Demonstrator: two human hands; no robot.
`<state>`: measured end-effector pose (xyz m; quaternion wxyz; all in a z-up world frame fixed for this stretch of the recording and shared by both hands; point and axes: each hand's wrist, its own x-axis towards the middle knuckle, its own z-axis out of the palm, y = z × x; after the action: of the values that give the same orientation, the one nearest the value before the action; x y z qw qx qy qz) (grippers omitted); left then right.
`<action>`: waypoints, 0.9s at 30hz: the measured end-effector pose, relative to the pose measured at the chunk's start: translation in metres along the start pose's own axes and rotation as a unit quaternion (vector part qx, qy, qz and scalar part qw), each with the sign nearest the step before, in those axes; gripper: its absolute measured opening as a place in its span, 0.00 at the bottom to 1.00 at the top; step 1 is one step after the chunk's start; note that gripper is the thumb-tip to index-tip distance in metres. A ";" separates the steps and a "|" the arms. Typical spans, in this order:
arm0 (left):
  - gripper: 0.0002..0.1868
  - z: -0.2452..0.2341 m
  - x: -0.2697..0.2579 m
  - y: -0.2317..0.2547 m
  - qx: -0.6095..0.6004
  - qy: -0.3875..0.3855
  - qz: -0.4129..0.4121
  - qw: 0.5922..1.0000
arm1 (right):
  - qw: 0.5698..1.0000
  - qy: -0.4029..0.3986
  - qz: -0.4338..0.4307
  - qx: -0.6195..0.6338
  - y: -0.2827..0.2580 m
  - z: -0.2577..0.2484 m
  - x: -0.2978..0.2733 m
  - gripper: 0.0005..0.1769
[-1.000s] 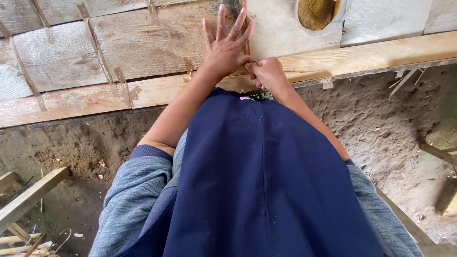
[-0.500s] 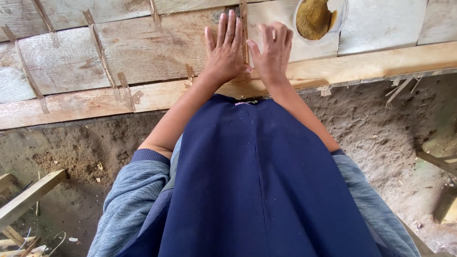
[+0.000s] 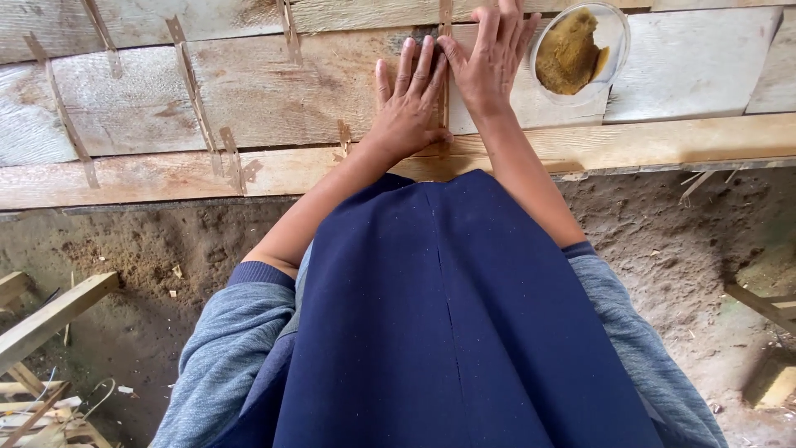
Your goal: The person applies a brown paste from a plastic container onto a wooden surface using their fingers. They spread the paste into the gaps between wooden planks and smooth it with their hands. A coiled wooden strip is also handled and placed on the surface.
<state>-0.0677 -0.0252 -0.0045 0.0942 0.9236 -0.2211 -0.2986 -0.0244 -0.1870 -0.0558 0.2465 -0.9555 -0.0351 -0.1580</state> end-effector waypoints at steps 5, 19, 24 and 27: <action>0.68 -0.001 -0.001 0.001 0.005 -0.007 0.001 1.000 | 0.979 -0.122 0.054 -0.154 0.017 0.015 0.012 0.55; 0.67 -0.005 0.004 0.001 0.011 -0.024 -0.003 1.000 | 0.997 -0.026 -0.005 -0.077 0.005 0.003 0.030 0.28; 0.68 0.002 0.004 0.001 0.006 -0.021 0.001 1.000 | 0.991 -0.054 0.029 -0.123 0.013 0.019 0.032 0.35; 0.69 0.001 0.003 0.000 0.011 -0.018 0.001 1.000 | 0.982 -0.074 0.058 -0.163 0.015 0.027 0.035 0.40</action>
<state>-0.0661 -0.0268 -0.0074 0.0804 0.9189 -0.2265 -0.3128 0.0189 -0.1874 -0.0740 0.0928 -0.9924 0.0285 -0.0756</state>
